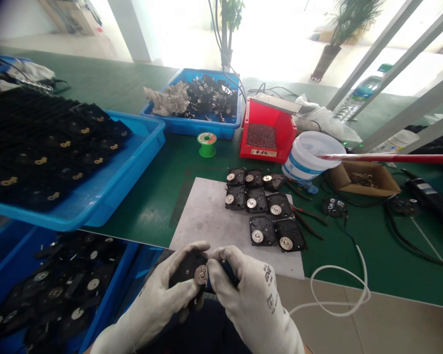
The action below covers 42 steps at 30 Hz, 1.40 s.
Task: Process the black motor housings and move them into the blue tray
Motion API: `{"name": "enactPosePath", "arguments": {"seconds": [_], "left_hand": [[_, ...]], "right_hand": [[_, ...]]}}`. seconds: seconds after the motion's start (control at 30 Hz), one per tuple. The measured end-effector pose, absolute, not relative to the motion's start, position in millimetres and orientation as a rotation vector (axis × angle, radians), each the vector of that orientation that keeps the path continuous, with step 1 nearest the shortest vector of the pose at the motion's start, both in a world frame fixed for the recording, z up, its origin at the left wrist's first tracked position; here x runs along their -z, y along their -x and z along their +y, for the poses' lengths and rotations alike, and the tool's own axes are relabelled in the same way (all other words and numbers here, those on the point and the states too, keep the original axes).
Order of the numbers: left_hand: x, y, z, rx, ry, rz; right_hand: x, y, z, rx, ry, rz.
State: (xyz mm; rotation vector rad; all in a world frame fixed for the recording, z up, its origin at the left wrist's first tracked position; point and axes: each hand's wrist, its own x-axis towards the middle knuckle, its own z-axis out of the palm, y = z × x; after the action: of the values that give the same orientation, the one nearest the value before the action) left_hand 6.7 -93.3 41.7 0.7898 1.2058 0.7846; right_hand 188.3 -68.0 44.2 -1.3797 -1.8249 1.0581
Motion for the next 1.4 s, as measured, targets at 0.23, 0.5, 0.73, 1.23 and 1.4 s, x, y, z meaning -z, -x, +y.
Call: {"name": "enactPosePath", "arguments": {"seconds": [0.23,0.5,0.73,1.23,1.4], "left_hand": [[-39.0,-6.1,-93.6,-0.774,-0.801,1.228],[-35.5,-8.7,-94.4,-0.779,-0.737,1.214],[-37.8,-9.0,-93.9,-0.777,-0.731,1.222],[-40.2,-2.0,-91.9,-0.703,-0.899,1.252],[-41.4,-3.0,-89.1,-0.663,-0.964,1.265]], "right_hand": [[-45.8,-188.5,-65.6,-1.075,1.369,-1.824],[-46.5,-188.1,-66.5,-1.076,1.375,-1.816],[-42.2,-192.9,-67.6,-1.172,1.379,-1.787],[-58.0,-213.4,-75.7,-2.157,1.388,-0.861],[-64.9,-212.1,-82.2,-1.621,1.565,-1.228]]}}
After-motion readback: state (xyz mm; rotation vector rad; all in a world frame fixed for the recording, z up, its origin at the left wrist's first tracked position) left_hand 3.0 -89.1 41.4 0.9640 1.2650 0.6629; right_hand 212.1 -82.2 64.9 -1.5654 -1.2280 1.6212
